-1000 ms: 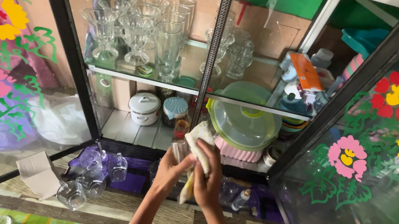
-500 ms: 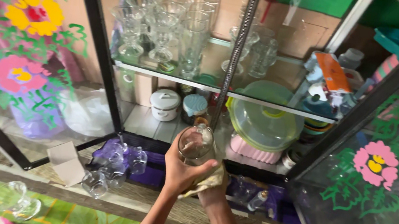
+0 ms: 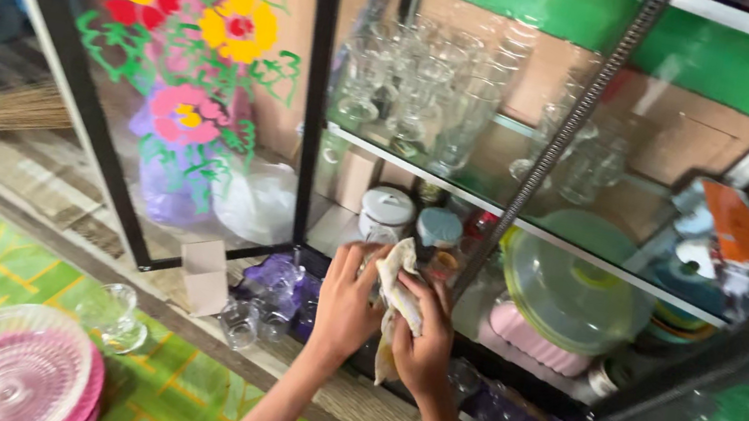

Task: The person wipes glass cups and a small bowl using a cloth, then places the items back onto the glass shelves of a cabinet.

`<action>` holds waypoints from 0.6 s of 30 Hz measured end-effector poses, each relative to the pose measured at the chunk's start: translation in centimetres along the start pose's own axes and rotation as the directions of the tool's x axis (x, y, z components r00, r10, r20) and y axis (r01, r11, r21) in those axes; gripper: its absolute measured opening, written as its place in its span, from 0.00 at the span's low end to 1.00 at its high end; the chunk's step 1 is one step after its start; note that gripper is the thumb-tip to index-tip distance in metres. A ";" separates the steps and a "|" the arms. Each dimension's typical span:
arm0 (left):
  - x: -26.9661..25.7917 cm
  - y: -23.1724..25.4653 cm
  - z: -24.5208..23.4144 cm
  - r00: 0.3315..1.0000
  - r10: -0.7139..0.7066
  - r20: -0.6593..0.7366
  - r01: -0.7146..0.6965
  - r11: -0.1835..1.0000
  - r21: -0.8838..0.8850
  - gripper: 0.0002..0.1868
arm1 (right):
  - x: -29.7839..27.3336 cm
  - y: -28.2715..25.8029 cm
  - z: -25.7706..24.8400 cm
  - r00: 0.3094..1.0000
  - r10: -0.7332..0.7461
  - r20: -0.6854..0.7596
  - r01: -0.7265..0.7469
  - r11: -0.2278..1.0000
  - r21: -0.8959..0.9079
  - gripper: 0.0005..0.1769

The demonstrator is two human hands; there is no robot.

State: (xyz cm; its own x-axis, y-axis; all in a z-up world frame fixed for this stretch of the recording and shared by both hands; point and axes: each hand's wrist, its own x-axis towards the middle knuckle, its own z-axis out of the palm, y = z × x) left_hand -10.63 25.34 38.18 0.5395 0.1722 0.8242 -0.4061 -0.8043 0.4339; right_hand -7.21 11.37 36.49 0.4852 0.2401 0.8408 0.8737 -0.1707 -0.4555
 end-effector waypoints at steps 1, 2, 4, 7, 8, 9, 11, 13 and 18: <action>0.2 -0.7 -0.4 1.000 -0.003 -0.006 0.003 1.000 0.012 0.40 | 0.2 0.3 0.5 0.998 0.016 0.055 -0.017 1.000 0.010 0.24; 0.7 -1.5 -0.9 0.999 0.039 0.007 -0.039 0.997 0.063 0.39 | 0.6 0.8 0.8 0.994 0.031 0.108 -0.032 0.999 0.014 0.23; 1.6 -2.7 -1.6 0.996 0.083 0.021 -0.085 0.990 0.116 0.38 | 1.5 2.4 1.9 0.988 0.018 0.156 -0.026 0.999 0.047 0.23; 3.0 -3.9 -2.2 0.958 0.275 0.079 -0.286 0.919 0.272 0.37 | 3.6 5.6 3.5 0.832 0.443 0.334 -0.529 0.815 0.237 0.23; 3.2 -4.2 -2.7 0.930 0.354 0.102 -0.368 0.881 0.298 0.34 | 3.9 6.3 3.7 0.476 0.706 0.525 -0.879 0.376 0.293 0.24; 3.6 -4.4 -3.1 0.894 0.430 0.128 -0.447 0.834 0.322 0.32 | 3.8 6.7 3.7 0.477 0.706 0.524 -0.879 0.376 0.294 0.24; 4.7 -4.8 -3.8 0.872 0.457 0.173 -0.488 0.798 0.352 0.31 | 3.3 6.6 3.6 0.657 0.406 0.636 -0.745 0.215 0.632 0.18; 5.3 -4.6 -4.4 0.856 0.472 0.210 -0.516 0.765 0.386 0.30 | 2.6 5.4 4.1 0.711 0.378 0.593 -0.700 0.467 0.540 0.21; 5.0 -3.8 -5.7 0.935 0.270 0.230 -0.325 0.911 0.254 0.32 | 4.0 3.8 3.5 0.871 -0.302 0.388 0.325 0.946 0.008 0.30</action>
State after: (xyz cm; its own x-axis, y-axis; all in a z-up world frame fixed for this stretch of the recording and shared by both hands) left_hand -10.60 32.48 42.69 0.5648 -0.1868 0.8038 -0.3580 -0.9331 0.0347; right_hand -1.85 15.06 37.14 0.1715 0.6312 0.7565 0.9842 -0.0754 -0.1602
